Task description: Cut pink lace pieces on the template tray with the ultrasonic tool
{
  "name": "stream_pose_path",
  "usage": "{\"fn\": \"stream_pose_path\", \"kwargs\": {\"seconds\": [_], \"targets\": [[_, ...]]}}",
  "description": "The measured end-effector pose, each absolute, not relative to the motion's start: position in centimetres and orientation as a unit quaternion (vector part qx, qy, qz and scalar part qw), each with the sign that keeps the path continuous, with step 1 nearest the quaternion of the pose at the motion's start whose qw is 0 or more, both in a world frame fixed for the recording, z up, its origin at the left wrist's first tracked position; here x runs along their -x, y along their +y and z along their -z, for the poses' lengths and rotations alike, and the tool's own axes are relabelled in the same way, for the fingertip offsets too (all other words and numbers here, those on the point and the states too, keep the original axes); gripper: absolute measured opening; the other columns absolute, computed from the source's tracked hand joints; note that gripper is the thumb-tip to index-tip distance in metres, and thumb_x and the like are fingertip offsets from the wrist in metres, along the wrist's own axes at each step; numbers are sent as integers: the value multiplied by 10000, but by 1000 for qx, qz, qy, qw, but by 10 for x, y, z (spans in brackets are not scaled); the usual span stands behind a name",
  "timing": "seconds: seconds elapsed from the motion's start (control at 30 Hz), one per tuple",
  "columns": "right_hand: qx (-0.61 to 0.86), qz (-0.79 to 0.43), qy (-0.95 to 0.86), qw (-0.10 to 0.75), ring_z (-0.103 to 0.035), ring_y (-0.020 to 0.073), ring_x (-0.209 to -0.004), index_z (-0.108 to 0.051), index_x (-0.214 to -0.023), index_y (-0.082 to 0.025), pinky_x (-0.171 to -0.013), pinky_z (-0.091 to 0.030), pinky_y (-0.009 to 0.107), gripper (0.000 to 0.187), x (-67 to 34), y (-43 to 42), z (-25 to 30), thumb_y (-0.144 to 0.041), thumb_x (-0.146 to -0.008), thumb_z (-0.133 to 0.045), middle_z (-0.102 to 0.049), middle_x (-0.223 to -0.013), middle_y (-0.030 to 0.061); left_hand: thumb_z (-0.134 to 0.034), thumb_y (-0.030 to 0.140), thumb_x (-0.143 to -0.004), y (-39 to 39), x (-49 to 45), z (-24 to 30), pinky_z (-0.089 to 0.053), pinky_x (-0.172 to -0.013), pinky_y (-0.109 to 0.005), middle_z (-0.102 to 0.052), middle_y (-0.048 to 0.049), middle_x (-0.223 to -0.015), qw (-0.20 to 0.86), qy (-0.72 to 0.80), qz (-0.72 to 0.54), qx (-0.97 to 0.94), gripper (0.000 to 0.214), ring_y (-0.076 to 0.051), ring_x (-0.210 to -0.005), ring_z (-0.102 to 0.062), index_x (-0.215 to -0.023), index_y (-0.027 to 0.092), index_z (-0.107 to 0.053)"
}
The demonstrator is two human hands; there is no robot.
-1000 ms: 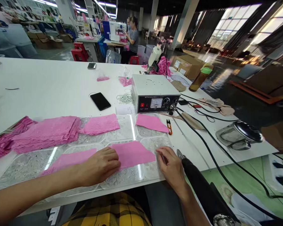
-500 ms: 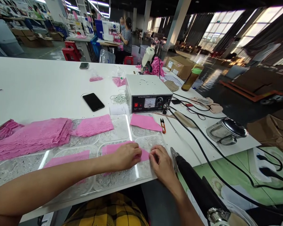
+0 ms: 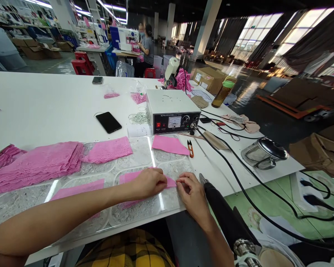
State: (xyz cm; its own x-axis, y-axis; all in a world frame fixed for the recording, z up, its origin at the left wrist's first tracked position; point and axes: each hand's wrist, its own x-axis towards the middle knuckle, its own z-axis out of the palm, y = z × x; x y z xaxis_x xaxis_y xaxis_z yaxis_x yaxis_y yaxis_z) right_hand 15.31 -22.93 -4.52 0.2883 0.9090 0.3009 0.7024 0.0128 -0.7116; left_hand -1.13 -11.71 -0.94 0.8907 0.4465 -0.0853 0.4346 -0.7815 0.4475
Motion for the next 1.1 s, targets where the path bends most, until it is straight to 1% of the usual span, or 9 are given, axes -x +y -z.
{"fn": "stream_pose_path", "kwargs": {"seconds": [0.13, 0.33, 0.53, 0.77, 0.87, 1.0, 1.1], "targets": [[692, -116, -584, 408, -645, 220, -904, -695, -792, -216, -713, -552, 347, 187, -152, -236, 48, -343, -841, -567, -644, -973, 100, -535, 144, -808, -113, 12, 11, -392, -591, -237, -669, -22, -751, 263, 250, -25, -931, 207, -154, -685, -604, -728, 185, -722], [706, -81, -582, 394, -633, 230, -941, -700, -780, -223, -786, -539, 379, 170, -147, -235, 53, -327, -834, -577, -649, -960, 91, -530, 148, -784, -111, 13, 14, -378, -605, -238, -644, -10, -704, 286, 258, -46, -922, 215, -139, -650, -572, -676, 187, -712], [713, -56, -573, 400, -622, 235, -936, -678, -765, -215, -799, -528, 379, 123, -140, -229, 53, -315, -792, -611, -645, -952, 90, -515, 137, -764, -110, 16, 17, -369, -603, -229, -615, -4, -665, 302, 248, -63, -918, 224, -127, -631, -557, -616, 175, -679], [708, -31, -574, 411, -618, 214, -907, -635, -728, -217, -774, -526, 355, 145, -132, -226, 53, -269, -835, -553, -627, -926, 86, -500, 129, -731, -110, 16, 17, -360, -593, -224, -608, 4, -648, 309, 251, -76, -914, 220, -121, -611, -540, -614, 182, -678], [707, -30, -573, 413, -621, 215, -893, -645, -722, -222, -765, -527, 357, 151, -130, -227, 51, -293, -829, -567, -633, -914, 82, -498, 119, -720, -110, 16, 17, -347, -573, -219, -601, 5, -635, 310, 253, -80, -913, 218, -117, -601, -529, -612, 178, -677], [715, -47, -566, 408, -608, 228, -929, -666, -730, -225, -787, -520, 370, 183, -127, -226, 49, -353, -830, -584, -643, -953, 89, -495, 115, -727, -111, 17, 19, -319, -549, -218, -579, 9, -614, 308, 250, -88, -914, 217, -107, -587, -507, -588, 168, -653], [726, -45, -547, 414, -589, 239, -944, -662, -703, -223, -799, -509, 382, 186, -122, -223, 51, -349, -819, -590, -644, -949, 91, -496, 121, -738, -112, 17, 19, -310, -546, -221, -556, 11, -595, 305, 247, -90, -915, 226, -102, -572, -489, -554, 161, -620]]}}
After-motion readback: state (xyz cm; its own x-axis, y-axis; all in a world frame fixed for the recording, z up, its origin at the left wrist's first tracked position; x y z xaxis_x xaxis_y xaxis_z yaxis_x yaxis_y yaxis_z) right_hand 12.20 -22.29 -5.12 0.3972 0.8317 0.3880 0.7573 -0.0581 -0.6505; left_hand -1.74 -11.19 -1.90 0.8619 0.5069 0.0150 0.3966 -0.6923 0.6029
